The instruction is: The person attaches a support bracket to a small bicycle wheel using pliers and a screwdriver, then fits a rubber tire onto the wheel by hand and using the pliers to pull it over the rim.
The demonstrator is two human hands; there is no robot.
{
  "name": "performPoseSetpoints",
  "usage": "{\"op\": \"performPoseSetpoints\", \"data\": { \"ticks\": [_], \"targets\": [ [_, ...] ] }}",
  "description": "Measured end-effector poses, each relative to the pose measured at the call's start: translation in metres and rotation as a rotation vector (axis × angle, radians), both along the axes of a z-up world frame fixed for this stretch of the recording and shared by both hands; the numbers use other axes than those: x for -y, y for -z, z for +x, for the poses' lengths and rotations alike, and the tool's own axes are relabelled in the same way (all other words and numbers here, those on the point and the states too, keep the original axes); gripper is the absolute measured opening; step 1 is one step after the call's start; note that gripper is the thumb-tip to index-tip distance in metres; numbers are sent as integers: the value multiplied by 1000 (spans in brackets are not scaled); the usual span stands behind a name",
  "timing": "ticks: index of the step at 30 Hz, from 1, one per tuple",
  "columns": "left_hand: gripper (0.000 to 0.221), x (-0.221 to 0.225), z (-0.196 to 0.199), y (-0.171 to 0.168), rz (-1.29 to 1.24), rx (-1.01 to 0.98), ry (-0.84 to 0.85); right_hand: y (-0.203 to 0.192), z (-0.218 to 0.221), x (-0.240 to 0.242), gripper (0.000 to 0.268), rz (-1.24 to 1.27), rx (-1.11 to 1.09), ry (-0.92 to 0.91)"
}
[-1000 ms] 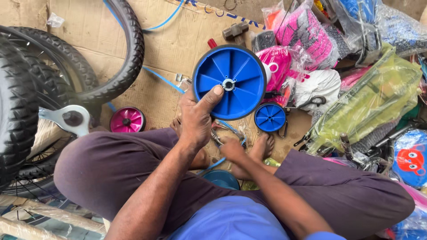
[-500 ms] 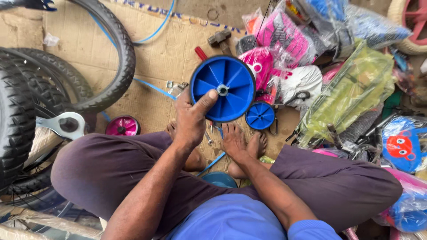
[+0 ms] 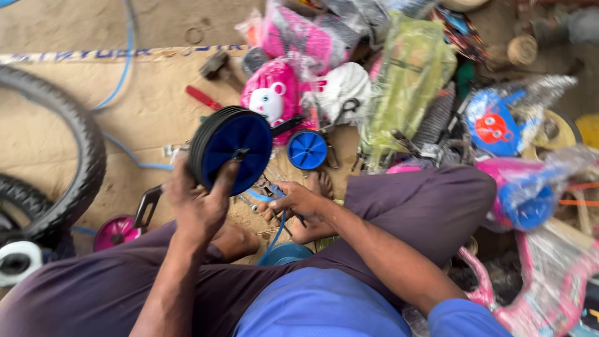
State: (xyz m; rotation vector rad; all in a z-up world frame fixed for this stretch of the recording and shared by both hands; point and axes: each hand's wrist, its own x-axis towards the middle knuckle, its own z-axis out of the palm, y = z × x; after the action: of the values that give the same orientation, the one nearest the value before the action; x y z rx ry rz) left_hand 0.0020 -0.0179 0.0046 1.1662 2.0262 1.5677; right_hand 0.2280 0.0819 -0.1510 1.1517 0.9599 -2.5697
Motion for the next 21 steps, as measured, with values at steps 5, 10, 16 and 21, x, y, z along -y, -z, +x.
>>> {"op": "performPoseSetpoints", "data": {
  "ticks": [5,10,16,21],
  "targets": [
    [36,-1,0,2,-2,-96,-2,-101,15,9,76,260,245,-37],
    [36,-2,3,2,-32,-53,2,-109,34,18,75,691,133,206],
    [50,-7,4,1,63,523,72,-97,47,36,39,394,208,416],
    [51,-3,12,-1,-30,387,83,-180,72,18,50,771,201,18]
  ]
}}
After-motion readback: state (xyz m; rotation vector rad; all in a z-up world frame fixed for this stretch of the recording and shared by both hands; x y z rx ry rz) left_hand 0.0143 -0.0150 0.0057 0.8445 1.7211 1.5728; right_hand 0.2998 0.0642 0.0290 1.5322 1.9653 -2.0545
